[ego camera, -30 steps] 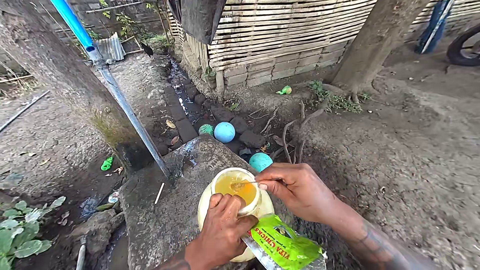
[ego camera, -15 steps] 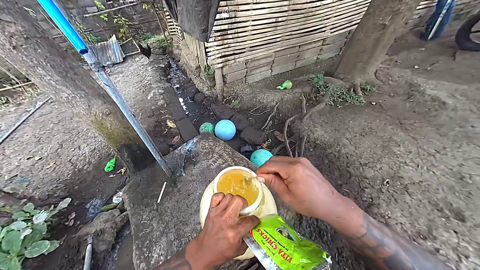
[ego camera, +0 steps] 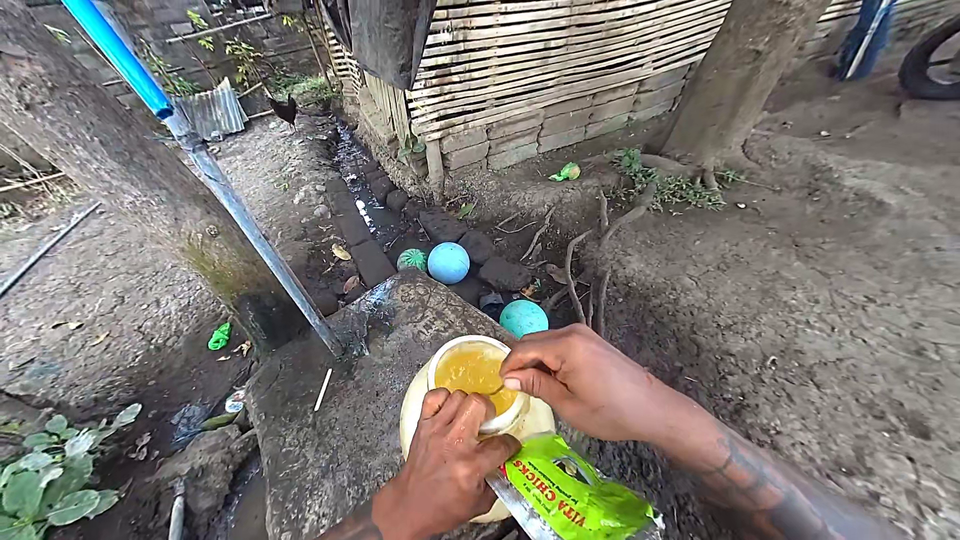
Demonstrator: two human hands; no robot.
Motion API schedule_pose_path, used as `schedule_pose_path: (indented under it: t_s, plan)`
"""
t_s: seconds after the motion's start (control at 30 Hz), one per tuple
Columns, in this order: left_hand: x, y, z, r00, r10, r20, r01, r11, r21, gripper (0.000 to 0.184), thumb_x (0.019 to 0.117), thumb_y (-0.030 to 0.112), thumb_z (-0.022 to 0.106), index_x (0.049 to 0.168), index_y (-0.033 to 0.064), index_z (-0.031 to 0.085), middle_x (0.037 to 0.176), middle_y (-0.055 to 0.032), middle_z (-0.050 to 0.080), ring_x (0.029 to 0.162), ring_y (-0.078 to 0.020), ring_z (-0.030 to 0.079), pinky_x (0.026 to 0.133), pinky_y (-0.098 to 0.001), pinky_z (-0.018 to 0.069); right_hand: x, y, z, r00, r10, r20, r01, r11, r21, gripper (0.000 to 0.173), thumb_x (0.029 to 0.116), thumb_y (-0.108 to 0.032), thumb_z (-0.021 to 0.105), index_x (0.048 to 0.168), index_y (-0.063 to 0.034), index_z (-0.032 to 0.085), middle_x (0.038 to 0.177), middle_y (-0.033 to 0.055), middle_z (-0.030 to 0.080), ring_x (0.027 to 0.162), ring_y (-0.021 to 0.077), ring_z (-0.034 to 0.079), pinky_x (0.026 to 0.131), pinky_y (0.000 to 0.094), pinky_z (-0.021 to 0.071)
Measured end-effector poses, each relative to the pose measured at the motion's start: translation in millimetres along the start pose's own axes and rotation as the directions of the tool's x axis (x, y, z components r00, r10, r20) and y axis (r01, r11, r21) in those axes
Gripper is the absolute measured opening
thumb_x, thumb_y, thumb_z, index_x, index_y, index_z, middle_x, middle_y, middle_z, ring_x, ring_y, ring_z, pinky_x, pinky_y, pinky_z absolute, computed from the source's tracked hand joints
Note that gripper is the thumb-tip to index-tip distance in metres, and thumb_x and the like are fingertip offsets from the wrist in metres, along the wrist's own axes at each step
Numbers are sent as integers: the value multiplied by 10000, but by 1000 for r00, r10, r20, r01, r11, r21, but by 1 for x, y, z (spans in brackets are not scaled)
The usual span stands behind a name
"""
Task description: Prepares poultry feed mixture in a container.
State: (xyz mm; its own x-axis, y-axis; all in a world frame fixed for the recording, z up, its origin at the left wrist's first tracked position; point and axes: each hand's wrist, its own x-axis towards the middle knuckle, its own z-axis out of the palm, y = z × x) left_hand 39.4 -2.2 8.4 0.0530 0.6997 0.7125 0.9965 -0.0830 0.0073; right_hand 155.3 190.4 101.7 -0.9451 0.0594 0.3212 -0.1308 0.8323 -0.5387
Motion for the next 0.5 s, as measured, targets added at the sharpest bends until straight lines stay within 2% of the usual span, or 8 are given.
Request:
schedule_pose_path:
  t_s: [0.07, 0.1, 0.17, 0.27, 0.33, 0.4, 0.47, 0.5]
  plan:
    - [-1, 0, 0, 1000, 2, 1, -2, 1000, 0, 138, 949, 361, 607, 924, 290, 723, 881, -3, 536, 840, -154, 499, 861, -356, 344, -1, -1, 0, 997, 28, -69, -35, 994, -108, 241, 1010, -274, 579, 940, -121, 751, 841, 23, 706, 738, 165, 677, 652, 400, 556]
    - [-1, 0, 1, 1000, 3, -1, -3, 1000, 2, 146, 951, 361, 602, 922, 290, 726, 876, -3, 534, 838, -156, 499, 861, -357, 344, 0, -1, 2, 992, 26, -123, -43, 990, -136, 245, 1012, -272, 576, 948, -120, 757, 857, 29, 712, 744, 174, 685, 652, 404, 562]
    - [-1, 0, 1, 1000, -2, -3, 2, 1000, 8, 135, 941, 357, 612, 917, 292, 727, 873, -3, 537, 839, -156, 503, 860, -358, 344, 1, 0, 8, 987, 1, -161, -16, 996, -92, 247, 1020, -270, 573, 979, -127, 770, 893, 19, 722, 768, 139, 686, 683, 351, 573]
    - [0, -1, 1, 1000, -10, -4, 10, 1000, 5, 124, 934, 360, 626, 917, 294, 730, 875, 0, 539, 842, -153, 502, 859, -356, 344, 2, -1, 8, 1000, -19, -8, 20, 999, 45, 239, 1025, -267, 575, 984, -130, 767, 878, -2, 710, 773, 93, 659, 710, 301, 555]
    - [-1, -1, 0, 1000, -11, -2, 11, 1000, -1, 126, 938, 357, 621, 918, 292, 727, 876, 0, 541, 842, -152, 503, 858, -356, 343, 1, -3, 3, 998, 18, 57, -18, 1000, -4, 229, 1021, -262, 579, 967, -127, 756, 861, 9, 705, 771, 134, 665, 697, 364, 550]
    - [-1, 0, -1, 1000, -11, -1, 11, 1000, 1, 136, 945, 356, 611, 916, 291, 727, 868, -1, 537, 836, -152, 502, 860, -356, 341, 1, 0, 3, 999, 34, -33, -37, 993, -109, 236, 1015, -264, 576, 956, -118, 752, 856, 32, 707, 766, 188, 687, 668, 431, 562]
    - [-1, 0, -1, 1000, -11, -2, 11, 1000, 5, 137, 943, 351, 611, 911, 290, 730, 865, -3, 536, 834, -154, 502, 860, -359, 342, 1, 3, 9, 989, 15, -144, -32, 992, -123, 243, 1016, -263, 568, 971, -130, 766, 883, 20, 717, 771, 158, 689, 674, 380, 573]
    - [-1, 0, -1, 1000, -12, -3, 12, 1000, 7, 133, 942, 348, 612, 912, 290, 728, 864, -1, 535, 835, -154, 503, 860, -358, 343, 1, 3, 12, 989, 5, -148, -19, 996, -89, 240, 1019, -259, 569, 982, -133, 771, 899, 13, 721, 778, 133, 686, 690, 343, 576]
